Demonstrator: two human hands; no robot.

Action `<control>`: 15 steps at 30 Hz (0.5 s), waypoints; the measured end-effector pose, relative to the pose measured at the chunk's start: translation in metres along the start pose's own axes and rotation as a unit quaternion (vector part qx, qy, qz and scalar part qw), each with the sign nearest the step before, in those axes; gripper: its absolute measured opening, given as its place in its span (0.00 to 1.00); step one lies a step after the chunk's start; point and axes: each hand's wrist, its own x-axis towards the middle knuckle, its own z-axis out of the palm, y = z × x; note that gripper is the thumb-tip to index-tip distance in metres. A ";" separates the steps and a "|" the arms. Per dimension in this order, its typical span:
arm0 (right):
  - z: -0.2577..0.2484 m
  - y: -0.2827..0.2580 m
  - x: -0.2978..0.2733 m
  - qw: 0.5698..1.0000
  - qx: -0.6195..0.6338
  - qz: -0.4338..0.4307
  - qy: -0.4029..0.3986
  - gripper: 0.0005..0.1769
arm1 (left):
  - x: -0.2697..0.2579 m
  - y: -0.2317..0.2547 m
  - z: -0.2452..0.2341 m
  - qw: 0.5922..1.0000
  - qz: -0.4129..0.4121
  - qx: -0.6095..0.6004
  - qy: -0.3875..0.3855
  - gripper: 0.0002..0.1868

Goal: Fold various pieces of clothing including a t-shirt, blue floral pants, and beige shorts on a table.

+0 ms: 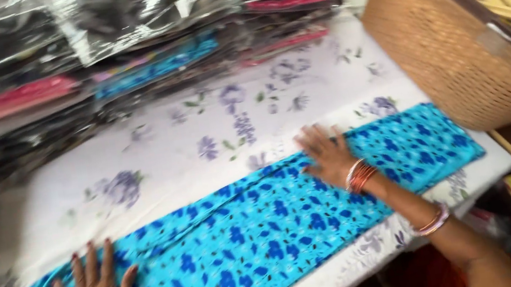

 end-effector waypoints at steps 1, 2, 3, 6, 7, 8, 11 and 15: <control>0.016 0.041 -0.011 1.000 0.001 0.011 -0.003 0.48 | -0.001 -0.004 0.008 1.000 0.011 -0.003 -0.002 0.43; 0.032 0.080 -0.024 0.997 -0.025 0.072 0.017 0.45 | -0.001 -0.009 0.016 1.000 0.006 -0.001 0.000 0.44; 0.046 0.118 -0.033 0.990 -0.052 0.125 0.037 0.42 | -0.006 -0.015 0.022 1.000 -0.005 0.002 0.003 0.44; 0.058 0.208 -0.068 0.974 0.028 0.225 0.003 0.38 | -0.003 -0.016 0.026 1.000 -0.021 0.007 -0.009 0.44; 0.060 0.213 -0.073 0.974 0.029 0.224 0.001 0.38 | -0.003 -0.016 0.027 1.000 -0.022 0.008 -0.011 0.44; 0.061 0.218 -0.078 0.972 0.053 0.225 0.040 0.37 | -0.004 -0.018 0.028 1.000 -0.021 0.010 -0.010 0.44; 0.057 0.222 -0.082 0.962 0.099 0.235 0.096 0.34 | -0.004 -0.015 0.024 1.000 -0.022 0.015 -0.014 0.44; 0.047 0.214 -0.085 0.940 0.128 0.286 0.136 0.31 | -0.005 -0.016 0.024 0.999 -0.017 0.029 -0.024 0.44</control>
